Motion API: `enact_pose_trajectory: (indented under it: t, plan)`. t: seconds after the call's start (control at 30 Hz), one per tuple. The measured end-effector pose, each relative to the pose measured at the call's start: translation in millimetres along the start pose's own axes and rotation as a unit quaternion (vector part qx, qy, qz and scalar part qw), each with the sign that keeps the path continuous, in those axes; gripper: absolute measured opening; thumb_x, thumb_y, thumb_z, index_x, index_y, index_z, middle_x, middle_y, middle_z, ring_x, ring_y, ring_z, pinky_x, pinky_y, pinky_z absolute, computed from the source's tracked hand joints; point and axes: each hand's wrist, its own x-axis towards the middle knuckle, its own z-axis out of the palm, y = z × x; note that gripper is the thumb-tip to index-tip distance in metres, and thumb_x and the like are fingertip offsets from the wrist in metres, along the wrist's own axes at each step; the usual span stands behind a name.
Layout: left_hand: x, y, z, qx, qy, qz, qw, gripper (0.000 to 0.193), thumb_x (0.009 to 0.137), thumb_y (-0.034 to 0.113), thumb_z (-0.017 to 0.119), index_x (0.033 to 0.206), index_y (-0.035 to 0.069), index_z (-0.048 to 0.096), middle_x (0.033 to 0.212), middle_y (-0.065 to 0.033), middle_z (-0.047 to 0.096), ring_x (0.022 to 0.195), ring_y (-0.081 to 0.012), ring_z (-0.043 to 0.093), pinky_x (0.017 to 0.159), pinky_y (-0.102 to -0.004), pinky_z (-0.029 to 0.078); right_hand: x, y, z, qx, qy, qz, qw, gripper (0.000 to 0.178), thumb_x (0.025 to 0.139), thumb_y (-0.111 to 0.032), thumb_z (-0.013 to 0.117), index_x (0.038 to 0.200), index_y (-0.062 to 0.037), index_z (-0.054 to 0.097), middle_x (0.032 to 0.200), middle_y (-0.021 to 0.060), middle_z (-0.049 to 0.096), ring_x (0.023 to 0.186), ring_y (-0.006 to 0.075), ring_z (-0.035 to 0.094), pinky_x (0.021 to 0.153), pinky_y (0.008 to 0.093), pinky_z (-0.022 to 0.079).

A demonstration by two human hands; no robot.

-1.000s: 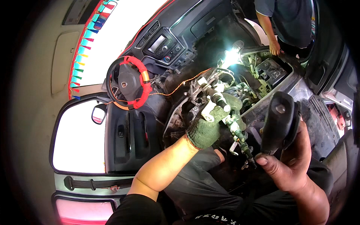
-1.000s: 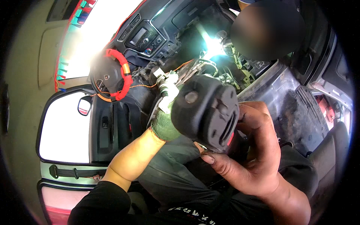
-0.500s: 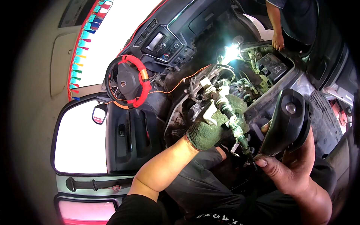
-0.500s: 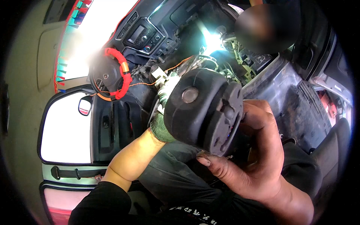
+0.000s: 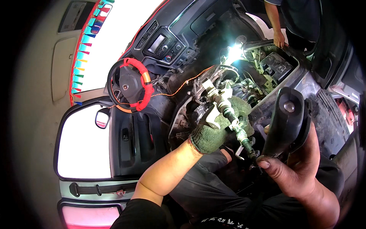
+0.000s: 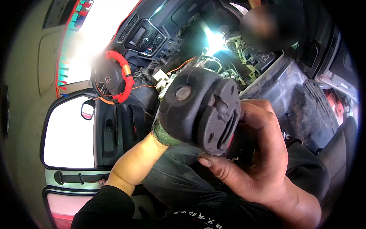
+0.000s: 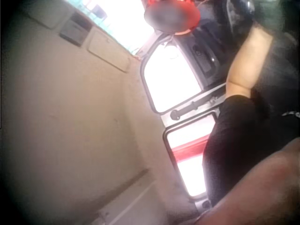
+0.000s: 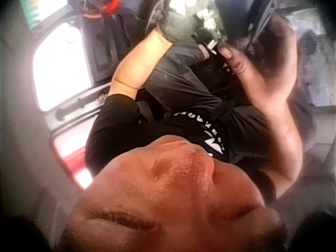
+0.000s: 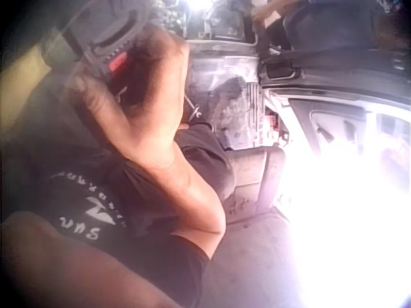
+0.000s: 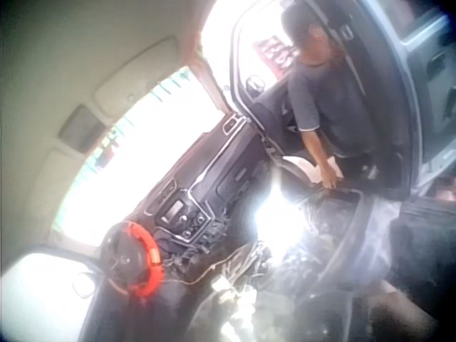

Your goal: The person is sitting on the floor of a car's cabin, working on the exposed dashboard area. They use a flashlight to illuminate the internal components and manipulate various wires and mechanical parts with gloved hands. Another person is visible outside the vehicle, occasionally reaching in to assist.

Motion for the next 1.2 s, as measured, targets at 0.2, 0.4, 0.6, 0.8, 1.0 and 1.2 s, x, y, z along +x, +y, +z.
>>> enact_pose_trajectory:
  t: [0.2,0.4,0.6,0.8,1.0,1.2]
  plan:
    - [1,-7,-8,0.096,-0.014,0.040,0.994,0.030,0.100,0.024,0.056,0.120,0.002,0.054,0.089,-0.0099,0.063,0.080,-0.0281,0.066,0.072,-0.0425,0.057,1,1,-5,-0.023,-0.039,-0.020,0.999,0.084,0.076,-0.012,0.086,0.139,0.0020,0.033,0.123,0.0105,0.055,0.111,0.0168,0.055,0.097,0.0306,0.044]
    - [0,-8,-11,0.216,-0.017,0.085,0.973,0.030,0.102,0.024,0.052,0.122,0.002,0.054,0.093,-0.0109,0.064,0.082,-0.0273,0.067,0.077,-0.0408,0.057,-1,1,-2,-0.020,-0.024,-0.017,0.999,0.085,0.077,-0.012,0.086,0.140,0.0026,0.032,0.125,0.0094,0.053,0.113,0.0163,0.052,0.098,0.0298,0.042]
    - [1,-12,-15,0.250,-0.004,0.110,0.962,0.030,0.103,0.022,0.048,0.124,0.002,0.053,0.098,-0.0113,0.065,0.087,-0.0256,0.068,0.079,-0.0395,0.058,0,0,-4,-0.032,-0.028,-0.012,0.999,0.085,0.076,-0.012,0.087,0.140,0.0032,0.032,0.125,0.0093,0.053,0.113,0.0162,0.052,0.098,0.0302,0.042]
    - [3,-10,-11,0.188,-0.018,0.079,0.979,0.028,0.102,0.022,0.050,0.121,0.001,0.054,0.095,-0.0106,0.063,0.083,-0.0239,0.066,0.076,-0.0379,0.056,3,4,-9,-0.039,-0.056,-0.057,0.996,0.083,0.076,-0.015,0.087,0.138,0.0029,0.034,0.121,0.0088,0.055,0.110,0.0158,0.053,0.097,0.0297,0.042]
    - [6,-10,-15,0.228,-0.006,0.138,0.964,0.026,0.100,0.021,0.053,0.117,0.001,0.056,0.090,-0.0098,0.061,0.078,-0.0221,0.063,0.072,-0.0361,0.055,0,-5,0,0.028,0.026,0.027,0.999,0.079,0.078,-0.014,0.085,0.137,0.0027,0.036,0.119,0.0086,0.056,0.107,0.0155,0.055,0.095,0.0297,0.043]
    - [7,0,-27,0.251,0.005,0.246,0.936,0.024,0.098,0.020,0.055,0.113,0.001,0.058,0.085,-0.0089,0.060,0.073,-0.0204,0.060,0.067,-0.0342,0.054,8,5,-11,-0.109,-0.009,-0.087,0.990,0.069,0.079,-0.013,0.081,0.133,0.0026,0.040,0.119,0.0095,0.053,0.111,0.0187,0.052,0.097,0.0317,0.041]
